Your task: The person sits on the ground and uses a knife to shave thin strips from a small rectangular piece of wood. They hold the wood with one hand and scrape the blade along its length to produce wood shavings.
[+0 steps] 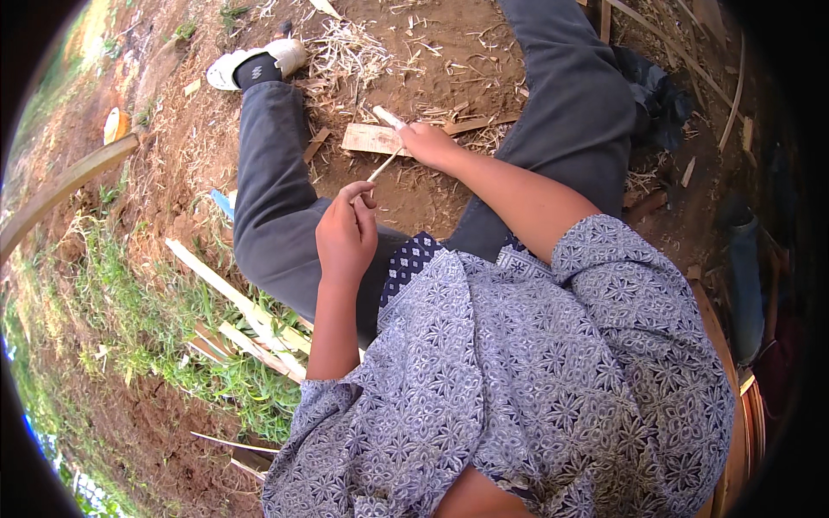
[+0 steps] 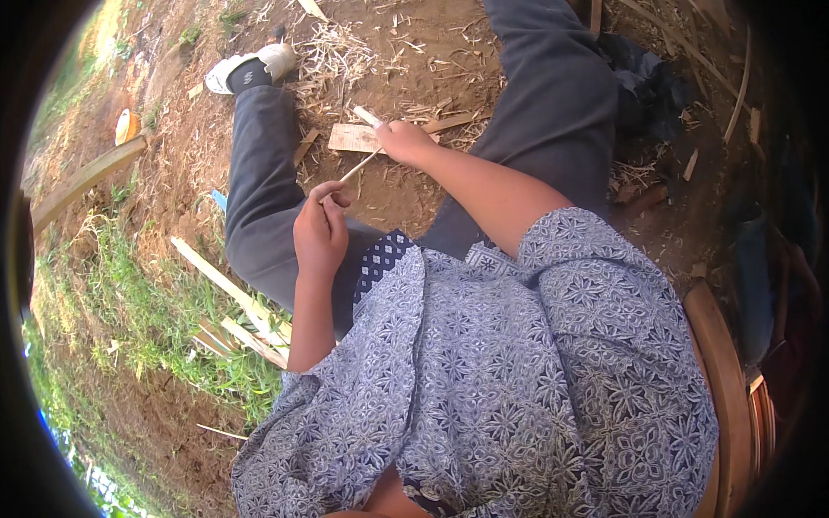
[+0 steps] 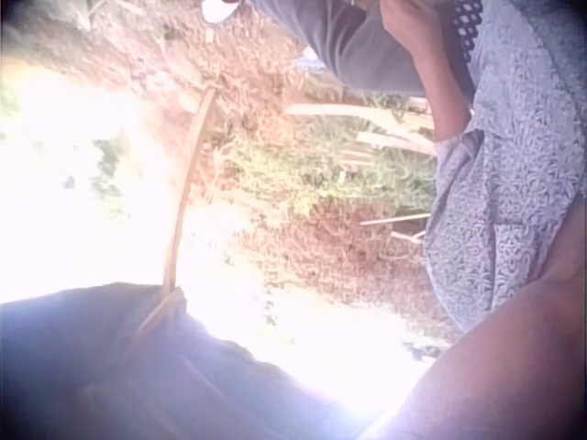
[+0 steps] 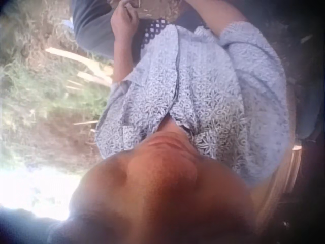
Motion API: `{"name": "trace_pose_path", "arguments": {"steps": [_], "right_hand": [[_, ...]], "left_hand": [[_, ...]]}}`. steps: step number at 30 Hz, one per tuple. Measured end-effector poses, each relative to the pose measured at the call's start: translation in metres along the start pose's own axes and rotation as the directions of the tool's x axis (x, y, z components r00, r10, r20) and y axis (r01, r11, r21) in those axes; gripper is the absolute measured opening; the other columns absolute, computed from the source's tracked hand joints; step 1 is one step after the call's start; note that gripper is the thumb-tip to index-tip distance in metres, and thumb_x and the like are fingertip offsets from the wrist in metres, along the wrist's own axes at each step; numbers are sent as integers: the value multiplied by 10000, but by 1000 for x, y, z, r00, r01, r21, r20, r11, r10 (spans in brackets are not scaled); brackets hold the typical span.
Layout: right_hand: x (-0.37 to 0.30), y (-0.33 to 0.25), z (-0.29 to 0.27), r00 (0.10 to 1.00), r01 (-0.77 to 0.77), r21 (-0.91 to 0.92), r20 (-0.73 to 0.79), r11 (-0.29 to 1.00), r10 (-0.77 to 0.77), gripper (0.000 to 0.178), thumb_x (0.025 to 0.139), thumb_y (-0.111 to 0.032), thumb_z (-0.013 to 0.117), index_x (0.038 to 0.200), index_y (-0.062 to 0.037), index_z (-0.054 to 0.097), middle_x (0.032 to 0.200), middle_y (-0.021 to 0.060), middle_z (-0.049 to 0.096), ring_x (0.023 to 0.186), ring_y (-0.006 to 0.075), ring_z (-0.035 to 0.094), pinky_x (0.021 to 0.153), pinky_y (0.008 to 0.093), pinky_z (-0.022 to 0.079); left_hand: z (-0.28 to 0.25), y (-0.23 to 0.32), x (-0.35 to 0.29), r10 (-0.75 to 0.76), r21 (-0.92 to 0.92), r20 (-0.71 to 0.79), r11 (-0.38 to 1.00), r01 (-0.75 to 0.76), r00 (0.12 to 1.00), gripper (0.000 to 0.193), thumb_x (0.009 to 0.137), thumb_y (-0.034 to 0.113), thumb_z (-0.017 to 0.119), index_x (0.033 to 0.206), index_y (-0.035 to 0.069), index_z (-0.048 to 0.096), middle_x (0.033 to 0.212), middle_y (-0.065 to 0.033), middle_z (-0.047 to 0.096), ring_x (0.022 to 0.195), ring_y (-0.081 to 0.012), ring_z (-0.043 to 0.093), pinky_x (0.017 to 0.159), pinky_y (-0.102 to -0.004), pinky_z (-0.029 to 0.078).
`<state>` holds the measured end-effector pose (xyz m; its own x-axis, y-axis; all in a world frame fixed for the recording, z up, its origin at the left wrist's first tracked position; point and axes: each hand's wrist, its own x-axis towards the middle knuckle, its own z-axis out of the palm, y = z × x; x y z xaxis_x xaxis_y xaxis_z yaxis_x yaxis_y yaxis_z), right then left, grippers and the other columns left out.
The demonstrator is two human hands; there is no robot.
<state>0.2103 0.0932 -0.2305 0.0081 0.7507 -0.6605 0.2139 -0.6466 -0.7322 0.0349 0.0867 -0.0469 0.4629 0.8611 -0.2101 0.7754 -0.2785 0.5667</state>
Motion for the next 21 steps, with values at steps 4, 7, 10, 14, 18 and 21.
{"name": "trace_pose_path", "arguments": {"steps": [4,7,10,14,18,21], "right_hand": [[-6,-1,7,996,-48,36,75,998,46,584,1010,-461,449,1267,42,597,1196,286,673,1154,402,649,988,472,484],[-7,3,-2,988,-132,27,89,991,129,569,1001,-455,490,1306,22,548,1206,252,675,1151,374,650,973,462,486],[-1,9,-10,978,-201,59,76,978,196,436,1017,-462,478,1203,-71,528,884,93,628,726,208,615,596,389,492],[-6,7,0,991,-132,62,43,989,129,435,1029,-462,488,1171,-53,529,816,74,610,686,207,606,590,379,493],[-42,-23,24,990,136,59,13,989,-137,423,1024,-408,532,1180,-16,551,973,226,700,888,372,699,796,470,521],[-74,-43,26,929,367,278,-59,888,-366,375,1028,-379,571,1137,-21,556,927,238,691,889,395,690,759,462,508]], "left_hand": [[-1,-13,4,-56,-86,-22,995,54,998,239,1046,52,425,1147,2,637,858,-79,701,643,-123,604,632,-282,493],[3,-22,8,-125,-224,-94,969,101,988,246,1066,74,401,1130,2,627,868,-65,705,626,-94,567,614,-267,478],[2,-19,11,-127,-224,-164,971,88,978,245,1074,83,391,1116,2,618,880,-63,712,618,-87,557,612,-261,476],[6,-19,14,-125,-228,-171,970,84,977,200,1055,78,449,1086,-3,629,898,-107,729,708,-191,654,673,-316,503],[7,-24,15,-145,-282,-179,955,91,973,202,1059,69,451,1096,-6,634,896,-109,730,745,-198,680,690,-312,512],[9,-20,24,-97,-303,-206,953,31,974,215,1070,76,443,1113,7,642,878,-88,729,716,-157,649,663,-291,500]]}}
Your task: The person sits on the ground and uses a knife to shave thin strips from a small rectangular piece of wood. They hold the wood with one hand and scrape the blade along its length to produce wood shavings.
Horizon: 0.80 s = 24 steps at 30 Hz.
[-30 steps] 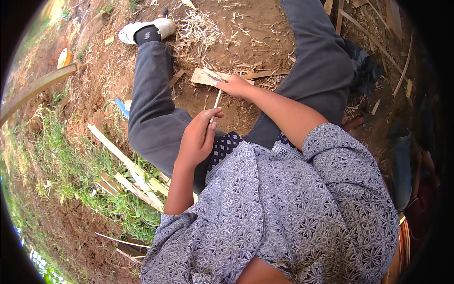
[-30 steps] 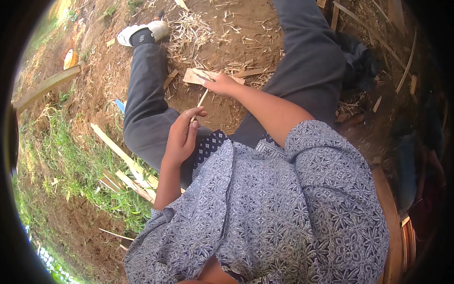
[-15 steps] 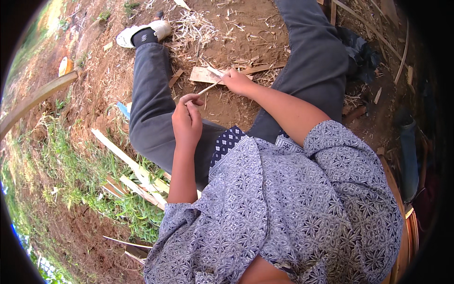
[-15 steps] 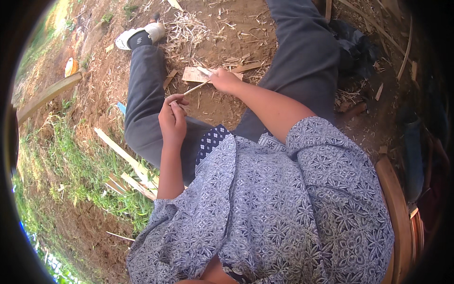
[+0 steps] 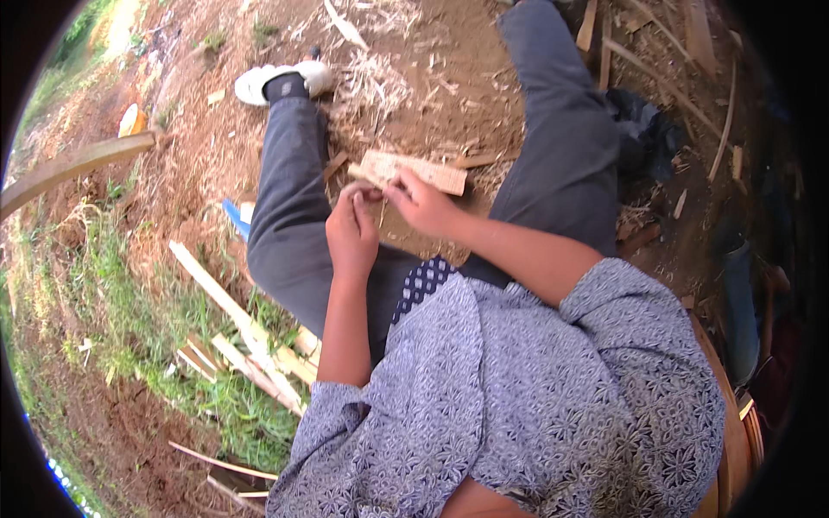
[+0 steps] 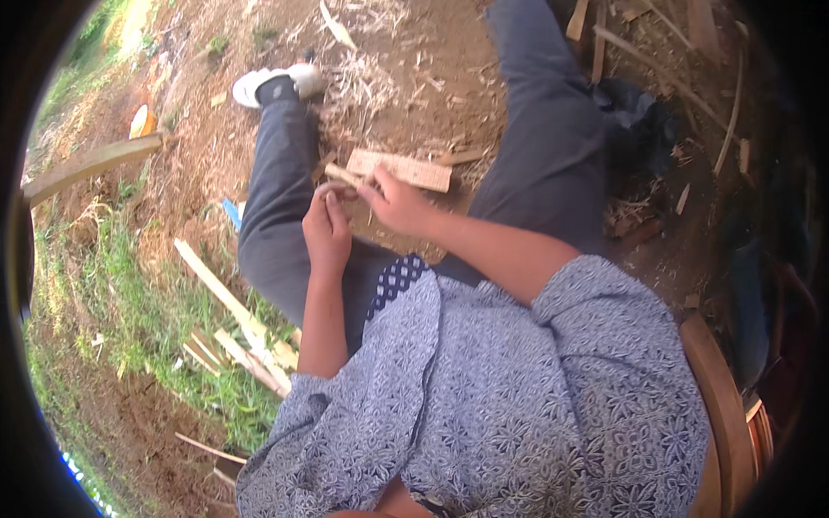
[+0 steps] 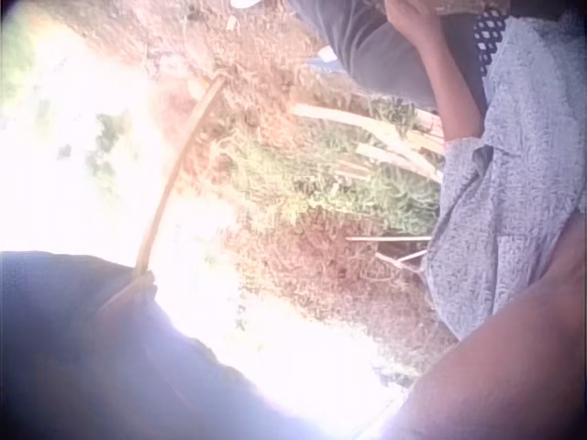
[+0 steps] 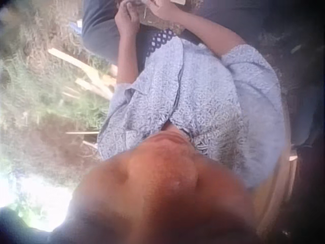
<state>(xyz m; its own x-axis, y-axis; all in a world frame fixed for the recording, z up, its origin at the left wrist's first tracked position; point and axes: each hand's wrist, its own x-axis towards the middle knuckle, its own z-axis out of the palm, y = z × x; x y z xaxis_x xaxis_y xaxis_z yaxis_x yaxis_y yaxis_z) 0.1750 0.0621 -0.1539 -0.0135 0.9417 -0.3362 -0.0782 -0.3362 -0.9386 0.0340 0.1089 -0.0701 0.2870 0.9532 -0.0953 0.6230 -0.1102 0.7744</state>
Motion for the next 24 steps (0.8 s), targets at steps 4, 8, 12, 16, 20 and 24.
{"name": "trace_pose_path", "arguments": {"steps": [4,8,12,16,20,24], "right_hand": [[31,76,-14,945,-326,-384,-121,864,302,387,1024,-376,537,1126,-2,555,1013,277,699,955,454,676,827,517,516],[32,58,-35,960,-253,-456,-11,854,278,393,1011,-375,539,1114,2,580,1038,278,701,995,437,682,869,517,514],[28,72,-43,965,-231,-443,6,866,261,388,1025,-353,484,1118,2,607,1050,264,700,997,410,685,883,485,516],[28,87,-48,935,-303,-504,9,809,356,422,1044,-347,421,1134,20,608,1124,272,683,1062,416,666,916,479,506],[25,99,-52,963,-268,-518,-122,812,240,461,1029,-359,447,1129,43,650,1118,290,694,1065,417,681,924,488,516],[8,48,-46,938,-342,-314,-158,886,307,468,1037,-452,458,1197,-38,609,1020,187,705,902,310,692,804,448,520]], "left_hand": [[-5,-1,-5,24,71,-3,997,-24,1000,252,1094,106,423,1111,20,660,820,-34,700,654,-69,574,603,-249,461],[-3,8,-10,3,22,72,1000,-4,997,244,1077,99,442,1088,14,670,760,-47,671,650,-72,575,606,-254,461],[5,10,-17,41,6,111,999,-42,993,173,984,66,524,1031,14,682,696,-96,627,601,-159,598,595,-315,470],[-1,7,-22,51,-8,169,999,-50,984,174,947,63,537,1002,2,690,711,-126,641,585,-189,590,597,-342,470],[-4,18,-28,29,-84,204,996,-12,979,196,988,93,541,1061,5,701,749,-142,679,656,-209,664,633,-346,503],[-5,13,-41,97,-44,167,995,-91,981,232,1027,159,568,1153,22,708,794,-153,711,736,-251,721,677,-364,537]]}}
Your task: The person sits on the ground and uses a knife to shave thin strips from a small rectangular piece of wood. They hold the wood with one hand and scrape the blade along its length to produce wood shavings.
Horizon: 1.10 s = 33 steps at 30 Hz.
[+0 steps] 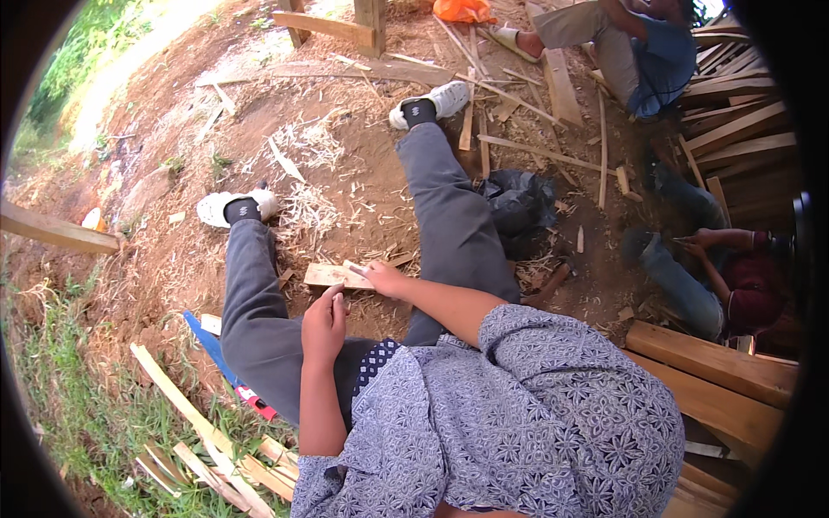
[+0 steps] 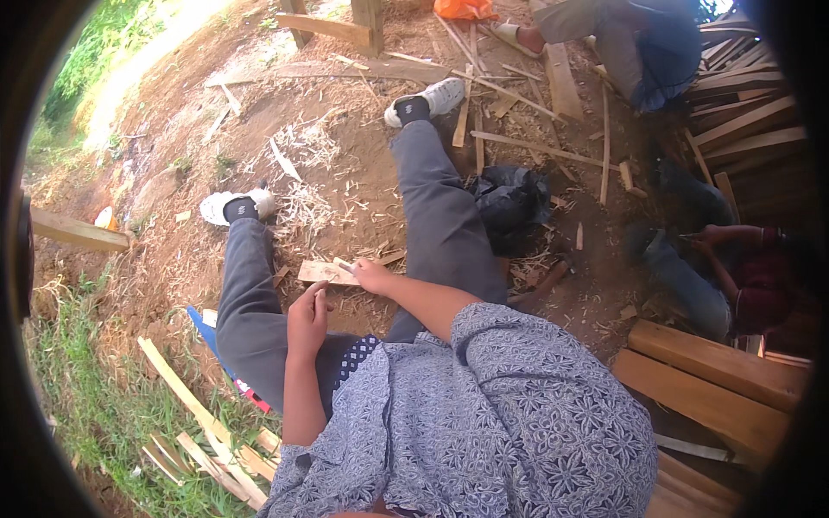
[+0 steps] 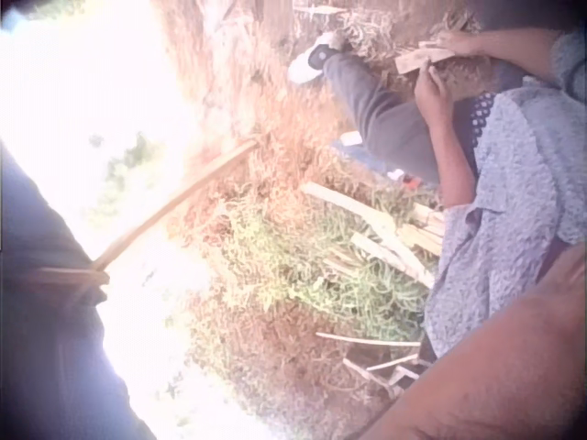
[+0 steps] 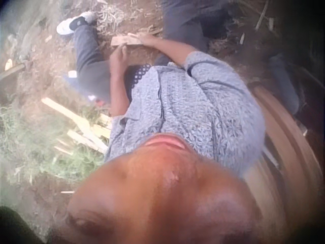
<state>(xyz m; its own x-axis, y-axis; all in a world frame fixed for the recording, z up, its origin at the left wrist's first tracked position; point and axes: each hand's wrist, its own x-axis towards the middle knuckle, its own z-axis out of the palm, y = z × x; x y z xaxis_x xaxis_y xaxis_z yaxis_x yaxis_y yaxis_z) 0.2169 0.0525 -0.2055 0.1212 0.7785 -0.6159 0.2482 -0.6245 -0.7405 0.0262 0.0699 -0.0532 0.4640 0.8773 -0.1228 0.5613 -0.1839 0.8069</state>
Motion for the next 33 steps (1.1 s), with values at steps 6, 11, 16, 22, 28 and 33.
{"name": "trace_pose_path", "arguments": {"steps": [6,11,16,22,28,33], "right_hand": [[-55,-66,-8,994,-6,94,107,996,-4,494,1076,-468,403,1251,-45,588,1109,199,676,1047,341,659,923,472,487],[8,2,12,925,368,-73,-68,927,-373,403,1097,-356,401,1376,-81,495,903,99,635,714,182,603,650,353,479],[-15,-33,16,985,82,19,151,996,-84,377,1091,-290,401,1374,-56,488,826,71,604,687,159,578,636,333,466],[-5,-19,27,981,119,49,149,992,-125,385,1076,-292,462,1405,-100,517,867,94,661,791,201,646,712,381,506],[-1,-20,41,973,93,301,174,949,-151,365,1099,-230,414,1458,-167,438,879,55,612,788,130,599,686,327,500],[-26,-60,23,976,-68,280,219,958,6,389,1037,-129,381,1419,-119,455,932,69,637,734,133,613,677,308,512]], "left_hand": [[-7,4,-10,131,260,-2,957,-126,991,215,997,208,607,1094,68,737,917,-173,722,806,-358,693,702,-436,533],[4,16,-8,209,215,14,954,-207,978,179,975,164,590,1043,64,723,962,-163,705,830,-359,681,731,-445,533],[-9,-17,-8,156,212,29,964,-158,987,183,987,153,540,995,39,684,928,-186,691,837,-392,665,735,-476,514],[-10,-2,-7,91,228,47,969,-99,995,195,1013,153,506,926,20,619,885,-194,671,832,-416,648,726,-499,491],[-8,7,0,90,116,31,989,-93,995,246,1040,185,507,925,1,622,864,-204,650,805,-406,626,723,-461,486],[-9,-2,7,47,-145,71,989,-36,996,276,1065,188,477,986,-21,640,818,-148,642,742,-269,610,703,-398,476]]}}
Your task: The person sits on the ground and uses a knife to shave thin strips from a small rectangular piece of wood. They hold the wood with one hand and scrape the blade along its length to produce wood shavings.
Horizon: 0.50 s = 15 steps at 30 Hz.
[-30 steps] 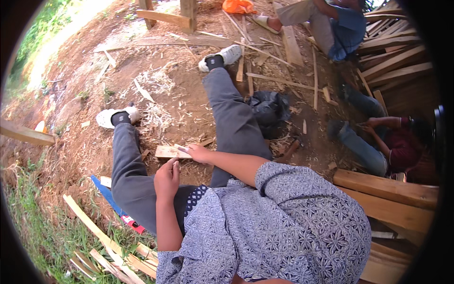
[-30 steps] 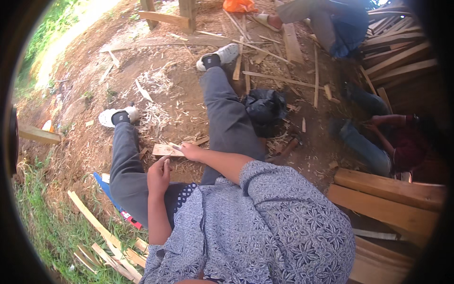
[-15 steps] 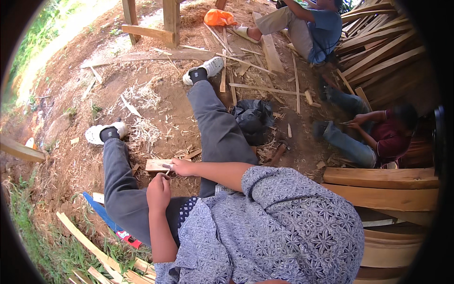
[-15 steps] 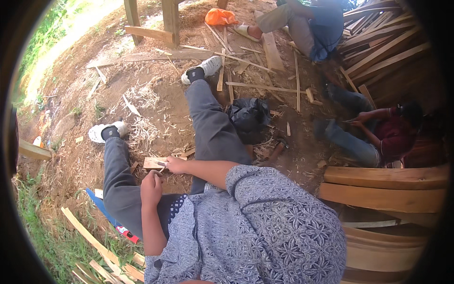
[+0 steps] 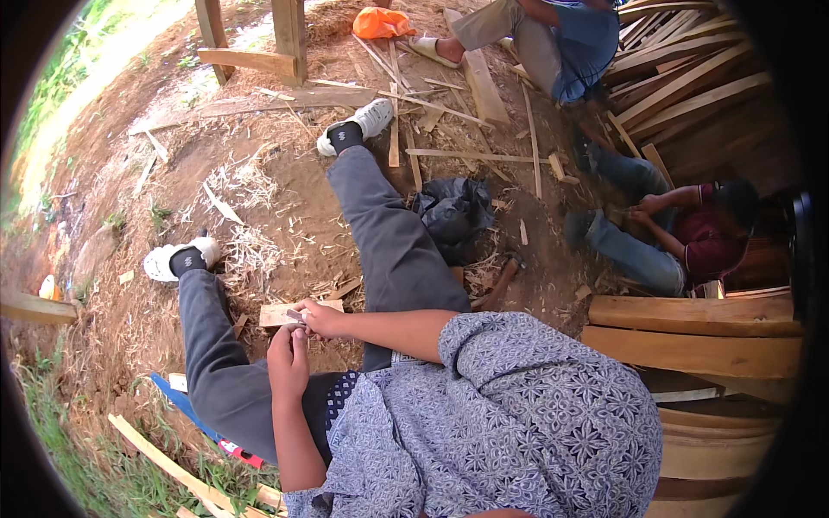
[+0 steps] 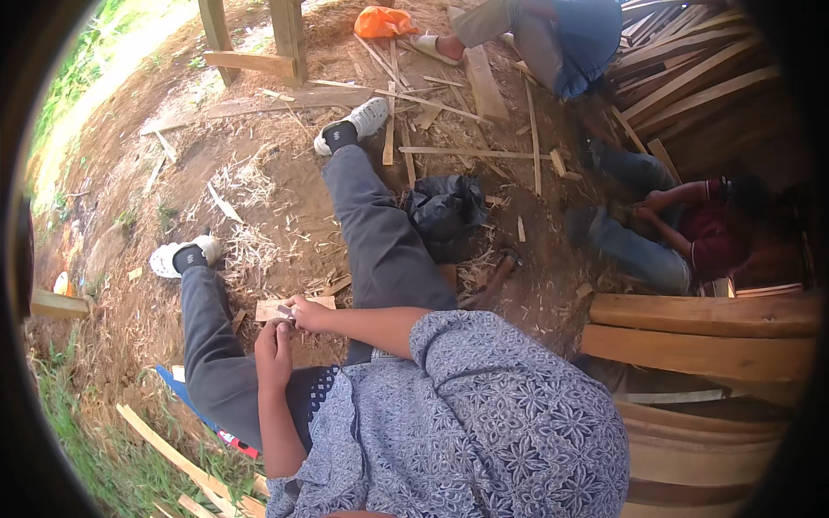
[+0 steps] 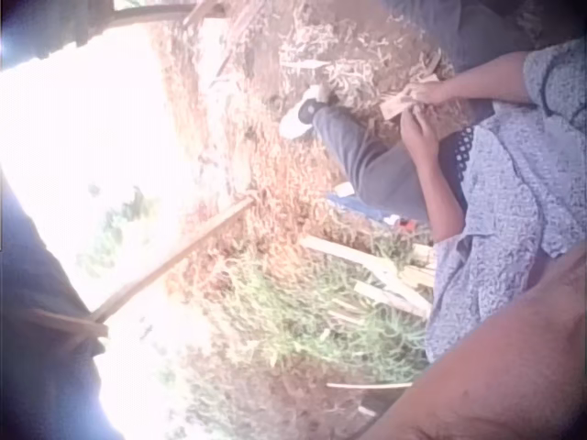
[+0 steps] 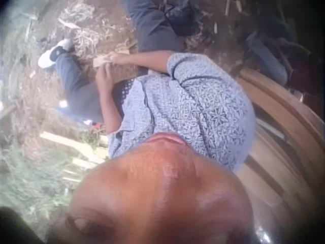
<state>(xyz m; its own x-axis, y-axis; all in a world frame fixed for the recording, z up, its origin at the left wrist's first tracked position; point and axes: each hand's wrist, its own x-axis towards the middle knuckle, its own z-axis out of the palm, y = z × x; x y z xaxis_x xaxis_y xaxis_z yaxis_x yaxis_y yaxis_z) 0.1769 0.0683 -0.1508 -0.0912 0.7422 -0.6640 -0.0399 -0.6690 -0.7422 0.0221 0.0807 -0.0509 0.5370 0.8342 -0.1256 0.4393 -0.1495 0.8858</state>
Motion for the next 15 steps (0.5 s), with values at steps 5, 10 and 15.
{"name": "trace_pose_path", "arguments": {"steps": [5,10,15], "right_hand": [[25,32,-14,987,146,-34,-57,989,-148,352,985,-125,479,1330,-73,527,947,105,690,783,160,665,674,340,526],[20,5,-24,962,272,-186,64,944,-265,331,956,-142,550,1280,-78,575,884,82,705,786,161,666,690,333,524],[25,14,-26,954,294,-40,82,955,-290,343,970,-146,540,1309,-95,545,906,92,710,827,160,677,703,340,527]], "left_hand": [[9,6,8,-118,-134,95,982,130,989,316,1084,197,417,996,-30,617,825,-107,631,737,-204,589,703,-378,475],[8,-4,15,96,124,-81,989,-86,992,345,1103,248,391,947,5,581,744,-65,514,657,-168,513,636,-343,434],[12,4,24,-8,118,4,993,7,1000,332,1086,229,392,967,-9,590,840,-133,578,756,-285,567,723,-392,456]]}}
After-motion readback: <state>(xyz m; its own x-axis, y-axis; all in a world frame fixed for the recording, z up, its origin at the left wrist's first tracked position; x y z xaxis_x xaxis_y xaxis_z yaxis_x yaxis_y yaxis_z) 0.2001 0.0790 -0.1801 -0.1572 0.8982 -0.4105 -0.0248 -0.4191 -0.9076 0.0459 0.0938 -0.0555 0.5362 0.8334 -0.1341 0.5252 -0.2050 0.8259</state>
